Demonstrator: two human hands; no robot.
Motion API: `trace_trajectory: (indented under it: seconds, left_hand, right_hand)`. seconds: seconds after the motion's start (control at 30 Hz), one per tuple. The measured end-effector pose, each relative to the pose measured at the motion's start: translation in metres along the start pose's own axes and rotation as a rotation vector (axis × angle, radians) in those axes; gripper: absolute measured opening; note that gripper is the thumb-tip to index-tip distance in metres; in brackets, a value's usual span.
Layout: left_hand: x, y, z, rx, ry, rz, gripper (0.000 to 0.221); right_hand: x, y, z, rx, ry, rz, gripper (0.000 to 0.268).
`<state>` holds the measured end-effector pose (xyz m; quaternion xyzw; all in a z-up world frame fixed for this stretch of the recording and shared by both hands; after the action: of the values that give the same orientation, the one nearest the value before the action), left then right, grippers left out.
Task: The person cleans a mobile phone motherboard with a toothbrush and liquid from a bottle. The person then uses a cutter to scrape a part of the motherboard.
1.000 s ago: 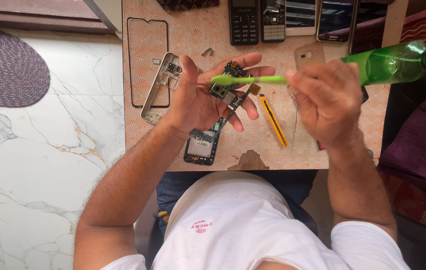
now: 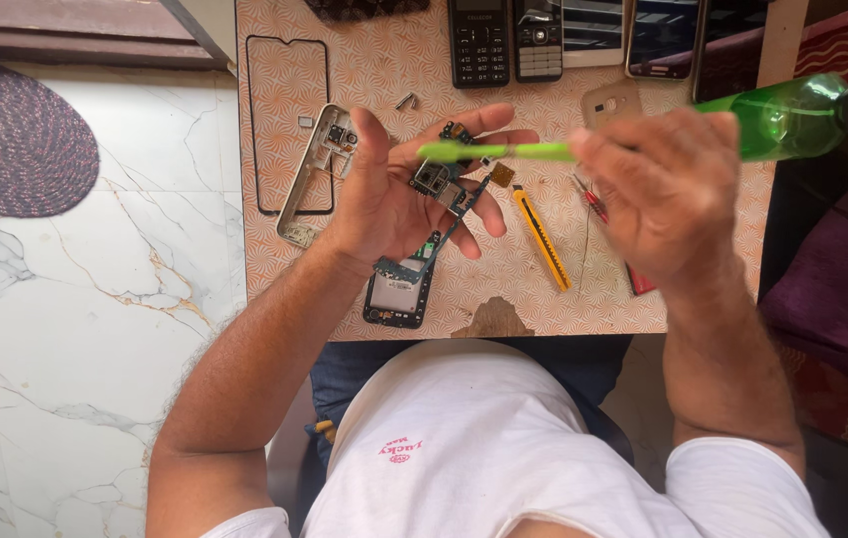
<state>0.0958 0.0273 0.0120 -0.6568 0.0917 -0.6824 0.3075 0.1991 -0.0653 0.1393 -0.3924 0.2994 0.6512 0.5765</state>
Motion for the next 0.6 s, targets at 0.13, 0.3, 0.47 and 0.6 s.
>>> trace_trajectory:
  seconds: [0.13,0.3,0.47,0.6]
  left_hand:
    - [-0.0013,-0.0013,-0.0016,0.003,-0.005,0.023,0.127]
    - [-0.0031,-0.0010,-0.0003,-0.002,-0.012,0.013,0.128]
    - [-0.0050,-0.0005,-0.0002,-0.004,-0.022,0.003,0.128]
    - [-0.0048,0.0022,0.0007,-0.017,-0.019,-0.032,0.128]
  right_hand:
    - [0.0040,0.0082,0.0015,-0.011,0.035,0.042,0.016]
    - [-0.0025,0.0116,0.0072,-0.036,0.027,0.006,0.018]
    - [-0.0003,0.0076,0.0093,-0.056,0.003,-0.042,0.017]
    - [0.0004,0.0023,0.0053,-0.041,-0.010,-0.106,0.018]
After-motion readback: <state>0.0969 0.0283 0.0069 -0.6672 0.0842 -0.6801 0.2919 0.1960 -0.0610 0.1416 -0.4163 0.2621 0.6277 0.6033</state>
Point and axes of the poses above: each hand's wrist, its own z-axis towards the middle knuckle, its own x-axis out of the palm, y = z × x, the point moved 10 cm from there along z, towards the middle knuckle, and after that the axes turned 10 degrees about -z, right-handed, at the moved point
